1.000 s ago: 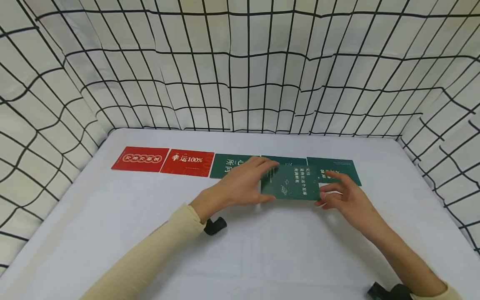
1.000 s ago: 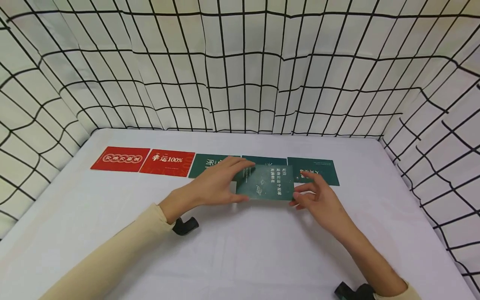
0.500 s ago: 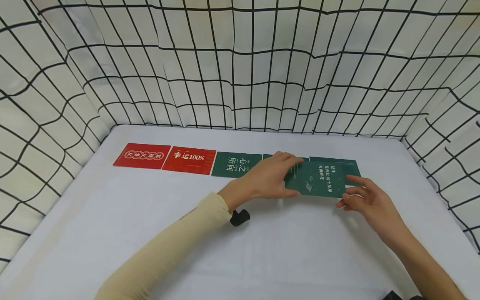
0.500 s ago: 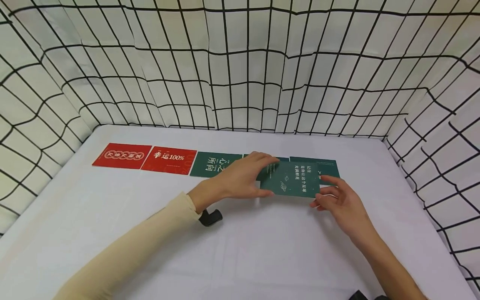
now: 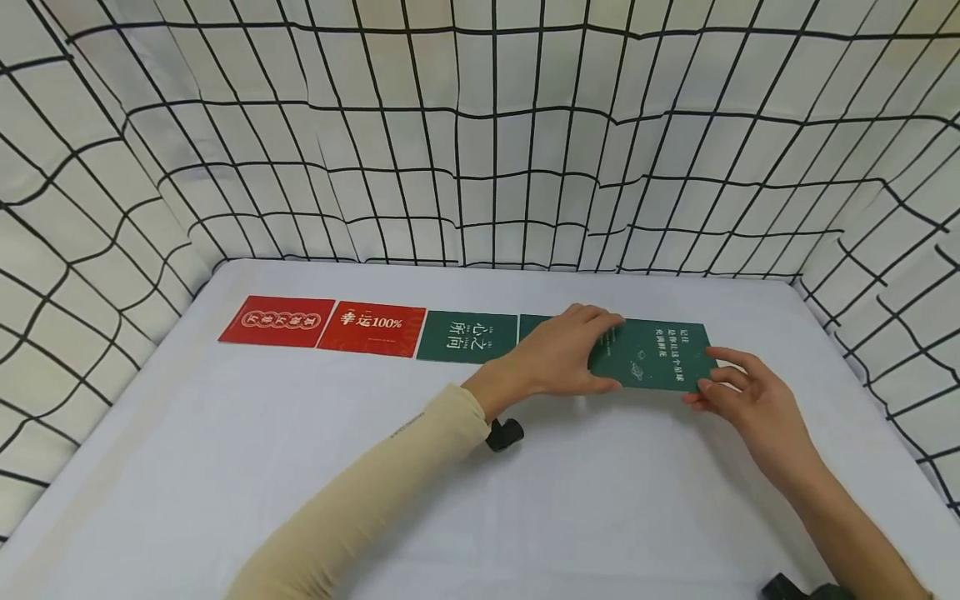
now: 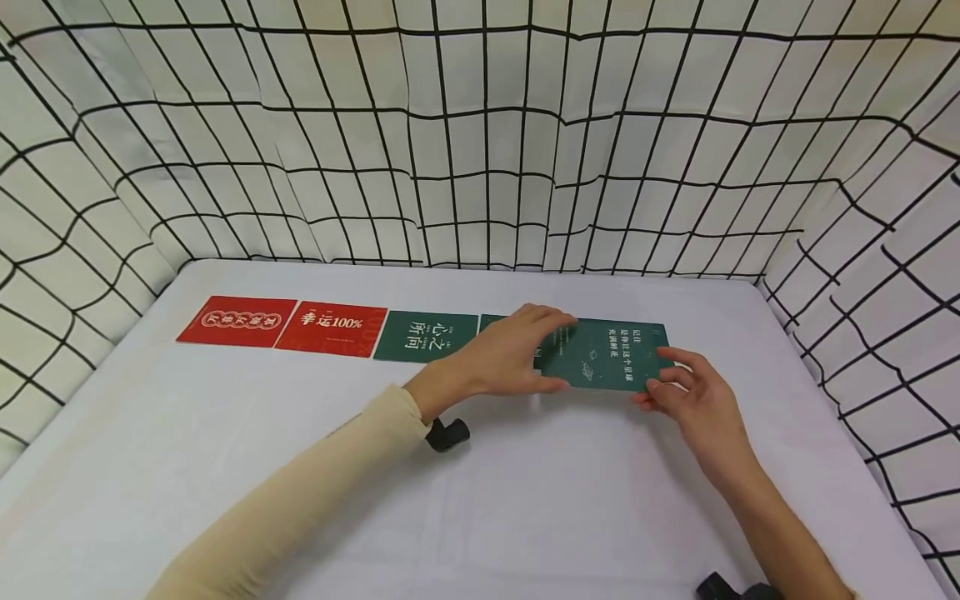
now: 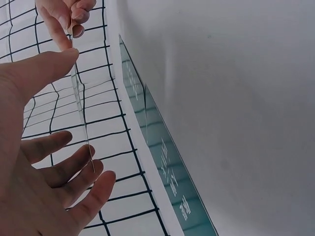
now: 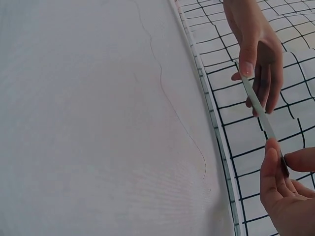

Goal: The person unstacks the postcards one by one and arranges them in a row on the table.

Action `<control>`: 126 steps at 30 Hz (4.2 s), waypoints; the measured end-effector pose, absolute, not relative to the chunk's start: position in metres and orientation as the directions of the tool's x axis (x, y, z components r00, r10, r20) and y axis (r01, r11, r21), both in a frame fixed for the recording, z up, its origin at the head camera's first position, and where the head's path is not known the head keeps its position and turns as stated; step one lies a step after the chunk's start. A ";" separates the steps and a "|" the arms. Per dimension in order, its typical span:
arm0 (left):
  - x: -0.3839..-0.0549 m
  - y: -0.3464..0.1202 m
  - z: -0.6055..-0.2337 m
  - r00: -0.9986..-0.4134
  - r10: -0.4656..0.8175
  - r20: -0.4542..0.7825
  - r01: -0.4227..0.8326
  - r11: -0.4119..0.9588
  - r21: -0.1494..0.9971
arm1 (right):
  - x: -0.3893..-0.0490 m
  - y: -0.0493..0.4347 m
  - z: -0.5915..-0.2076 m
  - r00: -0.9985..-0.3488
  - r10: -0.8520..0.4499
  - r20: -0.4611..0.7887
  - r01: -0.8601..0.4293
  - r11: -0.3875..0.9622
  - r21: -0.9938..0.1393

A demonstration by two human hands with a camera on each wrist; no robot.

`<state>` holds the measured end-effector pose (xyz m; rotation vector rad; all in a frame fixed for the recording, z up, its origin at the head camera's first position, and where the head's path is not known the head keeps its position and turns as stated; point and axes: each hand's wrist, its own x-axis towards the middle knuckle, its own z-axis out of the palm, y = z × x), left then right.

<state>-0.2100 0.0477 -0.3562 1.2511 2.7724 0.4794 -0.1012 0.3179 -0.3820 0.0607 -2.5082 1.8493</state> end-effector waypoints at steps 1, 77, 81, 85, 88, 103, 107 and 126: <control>-0.210 0.049 -0.356 -0.668 0.740 0.076 0.722 0.620 0.305 | -0.102 0.319 -0.382 -0.999 -0.009 0.046 -0.046 0.287 -0.957; -0.235 0.125 -0.382 -0.744 0.666 0.063 0.619 0.650 0.440 | -0.115 0.372 -0.393 -0.968 0.245 -0.050 0.028 -0.093 -0.995; -0.237 0.131 -0.384 -0.729 0.680 0.082 0.645 0.642 0.414 | -0.116 0.376 -0.394 -0.963 0.265 -0.059 0.032 -0.104 -0.994; -0.239 0.137 -0.385 -0.720 0.689 0.088 0.657 0.634 0.407 | -0.116 0.381 -0.394 -0.955 0.285 -0.088 0.054 -0.124 -0.991; -0.239 0.141 -0.386 -0.715 0.693 0.090 0.659 0.626 0.417 | -0.117 0.384 -0.394 -0.949 0.297 -0.104 0.064 -0.139 -0.988; -0.235 0.160 -0.388 -0.725 0.684 0.083 0.643 0.628 0.439 | -0.117 0.390 -0.393 -0.940 0.273 -0.205 0.142 -0.234 -0.962; -0.233 0.164 -0.387 -0.729 0.680 0.079 0.634 0.628 0.452 | -0.118 0.392 -0.392 -0.927 0.312 -0.207 0.136 -0.235 -0.962; -0.222 0.183 -0.389 -0.807 0.591 0.003 0.479 0.652 0.588 | -0.121 0.403 -0.397 -0.889 0.397 -0.229 0.138 -0.245 -0.960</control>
